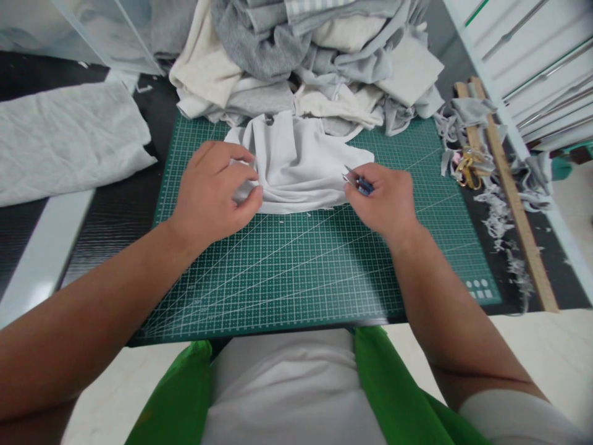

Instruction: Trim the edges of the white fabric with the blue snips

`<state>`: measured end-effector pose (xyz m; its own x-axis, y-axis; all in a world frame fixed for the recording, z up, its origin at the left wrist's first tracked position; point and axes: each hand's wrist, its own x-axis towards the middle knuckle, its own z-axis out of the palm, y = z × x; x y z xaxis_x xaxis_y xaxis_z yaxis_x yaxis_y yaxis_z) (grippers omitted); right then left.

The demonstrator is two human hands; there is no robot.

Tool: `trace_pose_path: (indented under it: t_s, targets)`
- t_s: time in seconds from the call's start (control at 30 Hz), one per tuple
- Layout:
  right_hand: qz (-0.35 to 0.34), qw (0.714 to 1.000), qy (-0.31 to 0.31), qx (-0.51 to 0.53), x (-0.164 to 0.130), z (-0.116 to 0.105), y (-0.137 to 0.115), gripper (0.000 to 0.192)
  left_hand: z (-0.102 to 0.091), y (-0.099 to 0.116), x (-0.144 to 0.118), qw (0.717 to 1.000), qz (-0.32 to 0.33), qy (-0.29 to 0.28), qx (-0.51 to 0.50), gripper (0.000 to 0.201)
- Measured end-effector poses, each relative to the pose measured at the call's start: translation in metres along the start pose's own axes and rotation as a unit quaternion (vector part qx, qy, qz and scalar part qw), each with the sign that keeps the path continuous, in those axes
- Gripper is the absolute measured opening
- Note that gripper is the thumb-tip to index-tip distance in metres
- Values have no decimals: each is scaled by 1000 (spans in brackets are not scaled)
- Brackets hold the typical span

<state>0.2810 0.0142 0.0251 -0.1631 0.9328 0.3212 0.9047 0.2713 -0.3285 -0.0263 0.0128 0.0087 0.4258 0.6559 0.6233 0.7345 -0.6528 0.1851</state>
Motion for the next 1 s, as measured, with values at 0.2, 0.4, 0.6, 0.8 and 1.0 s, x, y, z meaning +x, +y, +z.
trace_pose_path:
  t_s: [0.2,0.4,0.6,0.8,1.0]
  targets:
    - [-80,995,-54,36,-10,-2,-11,18,6,-13,-1,999,-41,16,6,9]
    - [-149,978,-142,31,-12,-4,-11,23,-3,-1,2,988,152,0,-6,12]
    - [-144,974,-175,-28,-11,0,-11,33,3,15,-1,961,229,-148,-35,26]
    - [-133,968,-212,-20,-10,0,-17,28,8,11,-1,960,160,-228,-41,38]
    - [-137,962,-237,14,-11,-4,-25,25,4,18,1,955,155,-253,-8,48]
